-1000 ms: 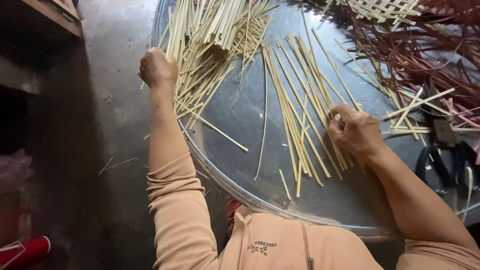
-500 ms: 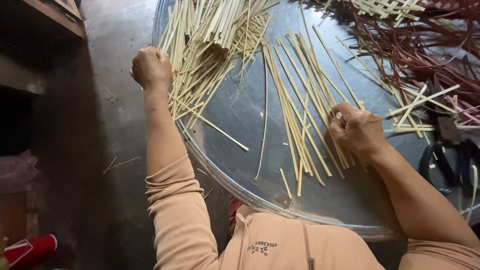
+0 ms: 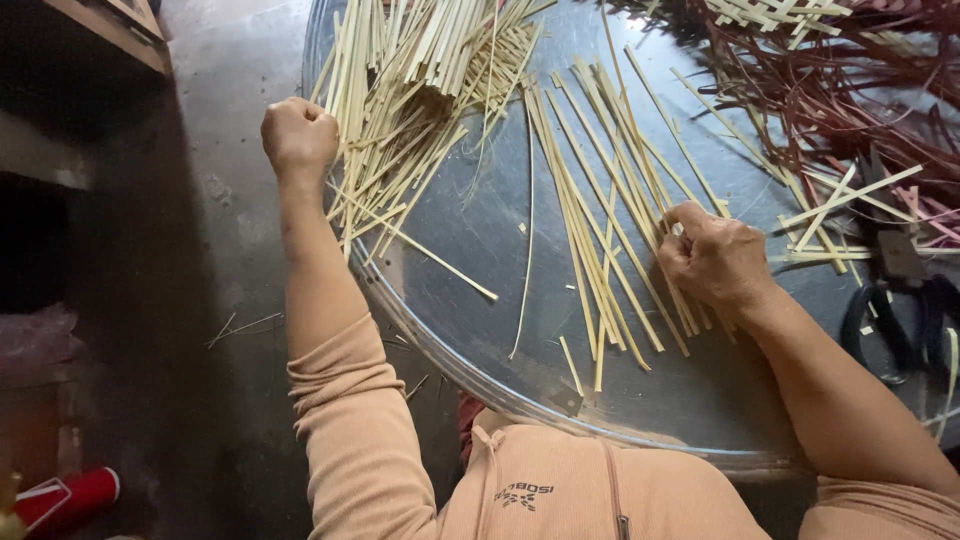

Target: The person weaves thin bamboo strips by hand on a round metal table, laying down a base of parallel strips and interlacing additional strips to form a grid. The person repeatedly picks up strips, aligns them, and presses the weave flat, building a small woven mat.

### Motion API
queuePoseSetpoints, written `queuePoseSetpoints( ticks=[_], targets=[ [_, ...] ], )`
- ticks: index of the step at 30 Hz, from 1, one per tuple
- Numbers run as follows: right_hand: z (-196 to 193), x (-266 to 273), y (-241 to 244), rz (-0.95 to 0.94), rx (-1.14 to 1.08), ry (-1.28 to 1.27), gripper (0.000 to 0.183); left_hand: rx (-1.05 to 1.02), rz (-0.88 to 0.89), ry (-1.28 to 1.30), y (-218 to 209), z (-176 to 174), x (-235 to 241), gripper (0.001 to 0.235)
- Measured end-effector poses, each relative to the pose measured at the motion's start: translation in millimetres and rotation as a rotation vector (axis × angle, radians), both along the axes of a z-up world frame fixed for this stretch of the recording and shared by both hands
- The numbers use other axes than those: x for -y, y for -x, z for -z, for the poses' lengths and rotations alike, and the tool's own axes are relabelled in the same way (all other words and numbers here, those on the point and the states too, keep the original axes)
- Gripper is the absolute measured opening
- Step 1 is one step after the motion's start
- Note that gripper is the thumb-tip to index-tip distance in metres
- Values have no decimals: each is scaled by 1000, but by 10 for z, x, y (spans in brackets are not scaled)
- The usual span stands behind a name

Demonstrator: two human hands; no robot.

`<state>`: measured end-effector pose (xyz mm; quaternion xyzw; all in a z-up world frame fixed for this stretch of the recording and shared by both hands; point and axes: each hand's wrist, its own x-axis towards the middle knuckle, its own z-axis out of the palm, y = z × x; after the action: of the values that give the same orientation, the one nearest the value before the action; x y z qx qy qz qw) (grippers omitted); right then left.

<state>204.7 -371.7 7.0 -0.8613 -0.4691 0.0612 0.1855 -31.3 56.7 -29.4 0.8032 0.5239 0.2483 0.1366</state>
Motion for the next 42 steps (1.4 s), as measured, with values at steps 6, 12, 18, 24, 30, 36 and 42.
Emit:
queuePoseSetpoints(
  ticks=[6,12,18,24,30,36,42],
  targets=[
    [103,24,-35,16,-43,-16,18,43,46,78,5,-772,749,14],
    [51,28,-17,-14,12,-1,16,331,138,267,-8,-1064,1073,9],
    [18,22,7,1,-4,-7,16,307,225,109,14,-1519,1545,16],
    [133,13,-62,-73,53,18,18,426,449,-121,173,-2038,2018,11],
    [148,21,-67,-83,60,8,14,645,472,-89,176,-1906,2115,10],
    [271,76,-114,-26,-63,-171,17,677,510,23,80,-1505,2265,11],
    [158,39,-79,-66,-78,-223,11,641,566,384,25,-1062,2551,12]
  ],
)
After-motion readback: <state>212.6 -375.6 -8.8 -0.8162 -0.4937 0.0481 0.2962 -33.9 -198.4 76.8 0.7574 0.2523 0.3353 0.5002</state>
